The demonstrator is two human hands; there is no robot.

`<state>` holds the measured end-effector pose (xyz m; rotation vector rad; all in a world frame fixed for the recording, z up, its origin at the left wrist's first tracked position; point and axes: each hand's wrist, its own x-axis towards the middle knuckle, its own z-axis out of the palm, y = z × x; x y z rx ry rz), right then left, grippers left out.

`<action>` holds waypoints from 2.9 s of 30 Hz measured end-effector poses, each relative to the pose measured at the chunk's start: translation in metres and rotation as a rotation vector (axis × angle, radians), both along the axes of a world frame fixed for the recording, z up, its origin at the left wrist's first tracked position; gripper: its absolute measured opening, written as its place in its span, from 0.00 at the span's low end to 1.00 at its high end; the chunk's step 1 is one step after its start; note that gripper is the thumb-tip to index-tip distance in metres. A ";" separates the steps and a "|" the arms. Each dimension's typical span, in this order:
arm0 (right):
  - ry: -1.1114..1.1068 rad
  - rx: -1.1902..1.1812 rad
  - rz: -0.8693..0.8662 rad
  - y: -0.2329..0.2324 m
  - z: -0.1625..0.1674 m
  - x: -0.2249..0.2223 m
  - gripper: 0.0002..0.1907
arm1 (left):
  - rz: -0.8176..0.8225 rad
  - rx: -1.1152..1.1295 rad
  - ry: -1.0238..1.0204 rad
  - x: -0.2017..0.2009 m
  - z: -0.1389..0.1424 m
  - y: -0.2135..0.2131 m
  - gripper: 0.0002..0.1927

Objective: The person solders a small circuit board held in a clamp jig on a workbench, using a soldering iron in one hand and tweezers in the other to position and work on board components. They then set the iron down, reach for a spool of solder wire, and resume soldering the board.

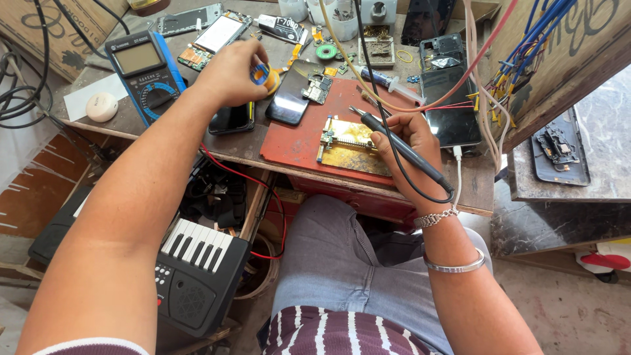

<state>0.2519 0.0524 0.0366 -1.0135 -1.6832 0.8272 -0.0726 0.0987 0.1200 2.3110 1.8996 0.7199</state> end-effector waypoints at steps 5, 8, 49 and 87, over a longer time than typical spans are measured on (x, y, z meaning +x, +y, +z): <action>-0.019 0.013 -0.002 0.000 -0.001 0.000 0.18 | 0.051 0.057 -0.111 -0.008 0.006 0.006 0.25; -0.007 0.014 0.010 0.000 -0.001 0.000 0.18 | 0.044 -0.050 -0.227 -0.011 0.010 0.006 0.29; 0.019 0.029 0.010 -0.003 0.001 -0.002 0.16 | -0.707 -0.024 0.007 0.002 -0.011 -0.016 0.37; 0.016 -0.012 -0.007 -0.002 -0.001 -0.002 0.17 | -0.361 0.153 -0.185 0.016 -0.060 -0.039 0.30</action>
